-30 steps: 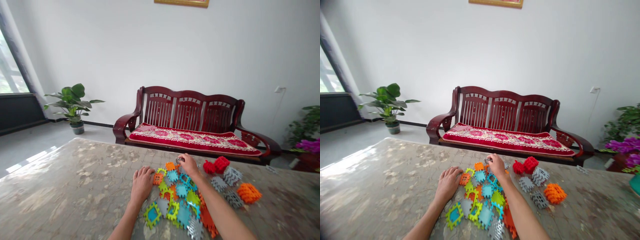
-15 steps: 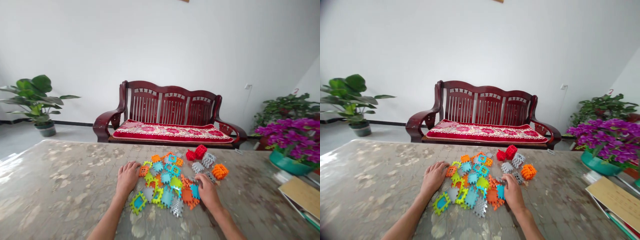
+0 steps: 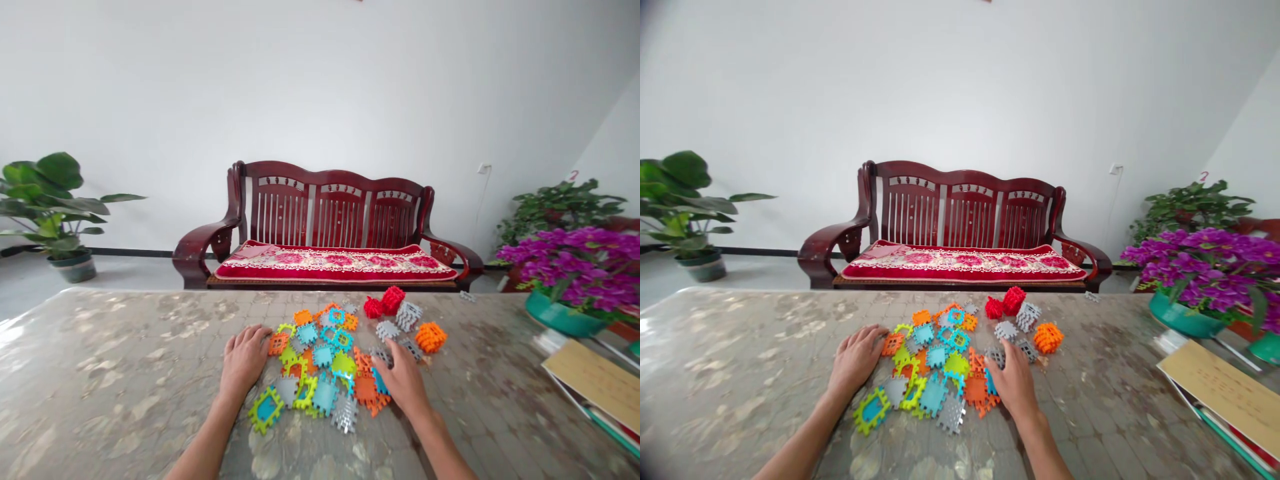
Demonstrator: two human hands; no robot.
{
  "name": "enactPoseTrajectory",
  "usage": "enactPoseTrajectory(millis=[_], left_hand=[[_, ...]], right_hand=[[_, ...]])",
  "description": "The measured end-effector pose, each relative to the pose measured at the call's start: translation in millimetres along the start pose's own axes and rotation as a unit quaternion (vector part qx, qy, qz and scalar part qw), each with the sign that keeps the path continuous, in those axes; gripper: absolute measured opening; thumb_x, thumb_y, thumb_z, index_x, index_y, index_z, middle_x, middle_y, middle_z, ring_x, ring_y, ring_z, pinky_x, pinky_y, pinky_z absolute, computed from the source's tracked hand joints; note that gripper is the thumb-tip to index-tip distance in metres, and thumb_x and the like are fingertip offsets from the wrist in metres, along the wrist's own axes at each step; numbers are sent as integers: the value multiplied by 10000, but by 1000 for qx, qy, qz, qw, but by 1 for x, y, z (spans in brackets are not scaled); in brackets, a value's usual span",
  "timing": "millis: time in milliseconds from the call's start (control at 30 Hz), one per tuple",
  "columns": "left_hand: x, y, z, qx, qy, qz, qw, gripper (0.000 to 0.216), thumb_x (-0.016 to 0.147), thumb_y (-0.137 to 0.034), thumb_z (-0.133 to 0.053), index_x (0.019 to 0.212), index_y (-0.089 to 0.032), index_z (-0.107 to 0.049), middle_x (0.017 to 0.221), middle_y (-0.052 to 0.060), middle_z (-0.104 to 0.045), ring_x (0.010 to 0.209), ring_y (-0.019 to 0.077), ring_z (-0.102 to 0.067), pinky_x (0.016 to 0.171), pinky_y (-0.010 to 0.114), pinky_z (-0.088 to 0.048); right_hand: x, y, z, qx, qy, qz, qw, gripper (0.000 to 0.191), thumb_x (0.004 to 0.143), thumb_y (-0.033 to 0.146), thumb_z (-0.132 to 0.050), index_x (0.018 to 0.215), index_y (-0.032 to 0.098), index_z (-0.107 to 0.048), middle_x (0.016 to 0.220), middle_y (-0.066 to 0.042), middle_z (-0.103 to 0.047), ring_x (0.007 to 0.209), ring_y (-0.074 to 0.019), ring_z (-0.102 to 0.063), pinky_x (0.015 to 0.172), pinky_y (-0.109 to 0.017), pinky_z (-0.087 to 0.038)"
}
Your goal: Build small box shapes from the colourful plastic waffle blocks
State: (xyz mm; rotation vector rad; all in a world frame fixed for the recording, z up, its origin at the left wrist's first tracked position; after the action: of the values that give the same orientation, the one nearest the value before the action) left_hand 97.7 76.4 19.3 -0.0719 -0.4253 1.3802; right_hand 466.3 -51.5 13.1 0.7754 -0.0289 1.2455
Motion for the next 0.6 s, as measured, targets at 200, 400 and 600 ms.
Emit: enactPoseTrajectory(millis=[200,400,600], left_hand=[[2,3,-4,6,1,-8,1000,359,927,-344,-403,1182,-300,-652,1360,32,-602,1276,216,-491,1072,399,-305],[3,4,-5,14,-6,-9,1000,362,925,-348,-400,1184,-308,-650,1349,25,-609,1290,225,-488,1074,419,-312],[1,2,-2,16,-2,-7,1000,360,929,-344,-392,1178,-308,-649,1349,26,-608,1262,219,-512,1078,422,-307]], right_hand=[[-1,1,-8,-21,2,-18,1000,481,782,302,-549,1249,188,-563,1104,-114,-664,1079,-276,-605,952,-409,-470],[-2,1,-9,-14,0,-30,999,515,765,263,-536,1275,195,-546,1099,-108,-662,1053,-274,-620,910,-393,-493],[1,8,-4,-68,17,-23,997,524,766,240,-534,1286,174,-541,1175,-130,-647,1123,-286,-587,994,-403,-444]])
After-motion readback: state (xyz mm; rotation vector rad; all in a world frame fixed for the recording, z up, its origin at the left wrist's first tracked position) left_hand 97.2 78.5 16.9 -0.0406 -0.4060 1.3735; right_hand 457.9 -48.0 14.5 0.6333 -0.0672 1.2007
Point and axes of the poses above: each hand's wrist, its own x-axis towards the middle knuckle, its own z-axis out of the back of the hand, y = z × x, the point moved 8 cm from there along x, towards the middle knuckle
